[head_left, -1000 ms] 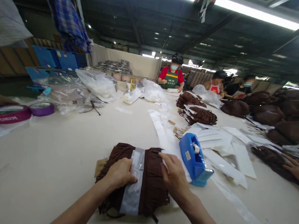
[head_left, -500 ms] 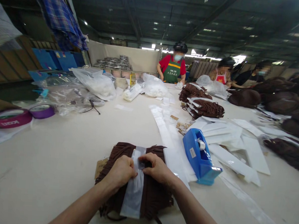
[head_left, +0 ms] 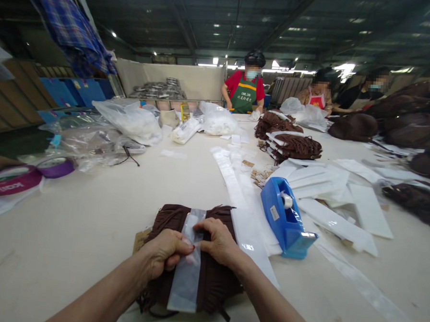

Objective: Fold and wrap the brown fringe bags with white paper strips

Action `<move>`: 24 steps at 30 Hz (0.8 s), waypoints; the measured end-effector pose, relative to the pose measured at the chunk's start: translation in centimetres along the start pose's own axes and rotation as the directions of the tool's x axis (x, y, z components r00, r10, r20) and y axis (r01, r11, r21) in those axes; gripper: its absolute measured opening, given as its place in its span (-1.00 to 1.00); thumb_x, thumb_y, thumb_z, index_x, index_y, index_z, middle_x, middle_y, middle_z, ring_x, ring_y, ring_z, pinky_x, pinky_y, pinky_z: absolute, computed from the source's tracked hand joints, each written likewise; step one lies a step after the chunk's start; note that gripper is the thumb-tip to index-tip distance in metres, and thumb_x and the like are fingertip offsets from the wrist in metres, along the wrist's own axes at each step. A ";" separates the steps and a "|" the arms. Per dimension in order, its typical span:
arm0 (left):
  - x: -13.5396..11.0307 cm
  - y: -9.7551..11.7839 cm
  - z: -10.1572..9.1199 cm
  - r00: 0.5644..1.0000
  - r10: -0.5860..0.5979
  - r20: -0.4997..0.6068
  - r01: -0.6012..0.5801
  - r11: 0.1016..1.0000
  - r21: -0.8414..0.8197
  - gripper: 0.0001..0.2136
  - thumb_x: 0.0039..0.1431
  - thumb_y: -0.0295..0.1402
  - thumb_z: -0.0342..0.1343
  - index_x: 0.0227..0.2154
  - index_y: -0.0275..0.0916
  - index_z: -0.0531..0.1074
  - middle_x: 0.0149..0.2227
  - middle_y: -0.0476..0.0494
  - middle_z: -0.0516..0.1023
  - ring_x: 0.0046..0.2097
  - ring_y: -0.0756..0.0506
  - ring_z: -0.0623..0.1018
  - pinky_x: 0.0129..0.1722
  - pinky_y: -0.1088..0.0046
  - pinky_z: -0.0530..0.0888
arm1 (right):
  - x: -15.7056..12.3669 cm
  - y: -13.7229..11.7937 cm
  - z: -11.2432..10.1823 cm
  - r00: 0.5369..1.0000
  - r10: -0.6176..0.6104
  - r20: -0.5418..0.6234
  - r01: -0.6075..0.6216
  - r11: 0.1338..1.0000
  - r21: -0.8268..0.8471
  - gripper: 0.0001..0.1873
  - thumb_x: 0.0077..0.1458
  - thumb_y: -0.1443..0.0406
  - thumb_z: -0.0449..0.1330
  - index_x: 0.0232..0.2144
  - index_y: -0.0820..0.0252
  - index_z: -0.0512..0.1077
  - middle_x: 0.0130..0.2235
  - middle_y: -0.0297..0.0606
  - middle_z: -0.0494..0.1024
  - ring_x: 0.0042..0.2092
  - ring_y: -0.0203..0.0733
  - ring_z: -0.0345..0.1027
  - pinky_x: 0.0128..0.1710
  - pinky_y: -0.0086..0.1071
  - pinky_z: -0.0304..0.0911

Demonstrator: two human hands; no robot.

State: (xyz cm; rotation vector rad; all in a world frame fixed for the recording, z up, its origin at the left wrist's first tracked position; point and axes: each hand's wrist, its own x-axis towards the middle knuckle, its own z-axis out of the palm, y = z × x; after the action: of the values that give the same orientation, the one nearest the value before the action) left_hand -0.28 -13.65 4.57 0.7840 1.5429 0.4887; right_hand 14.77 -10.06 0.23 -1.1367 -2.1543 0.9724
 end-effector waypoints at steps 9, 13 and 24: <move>0.0 -0.1 0.1 0.999 0.034 0.019 -0.034 0.999 -0.041 -0.80 -0.43 -0.29 0.11 -0.71 -0.24 0.20 -0.80 0.07 0.28 -0.79 0.17 0.00 -0.74 0.57 -0.14 | -0.3 -0.8 0.8 0.997 0.031 -0.075 -0.042 0.988 -0.147 -0.67 -0.15 0.43 0.21 -0.25 0.09 0.39 -0.21 -0.30 0.44 -0.14 -0.13 0.23 -0.15 -0.29 0.09; -0.3 0.1 0.1 0.995 0.069 0.067 -0.066 0.996 -0.054 -0.76 -0.45 -0.26 0.13 -0.71 -0.23 0.18 -0.81 0.10 0.25 -0.80 0.18 -0.02 -0.73 0.57 -0.10 | -0.3 -1.1 1.0 0.995 0.040 -0.089 -0.059 0.973 -0.222 -0.69 -0.12 0.40 0.20 -0.24 0.11 0.38 -0.20 -0.27 0.42 -0.14 -0.11 0.22 -0.18 -0.29 0.08; -3.3 -2.2 -0.5 0.817 0.576 0.029 -0.574 0.808 0.130 -0.81 -0.13 -0.24 0.13 -0.65 -0.26 0.38 -0.50 -0.07 0.48 -0.49 0.01 0.39 -0.51 0.52 0.29 | -0.2 -0.8 1.0 0.998 0.030 -0.059 -0.042 0.975 -0.218 -0.65 -0.13 0.31 0.31 -0.23 0.11 0.37 -0.20 -0.29 0.43 -0.15 -0.13 0.21 -0.18 -0.31 0.06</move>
State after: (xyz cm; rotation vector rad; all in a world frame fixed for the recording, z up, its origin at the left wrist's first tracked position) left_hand -1.16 -17.47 5.40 1.3727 1.3377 0.8405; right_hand 13.81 -10.90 0.22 -1.2934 -2.2446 0.7211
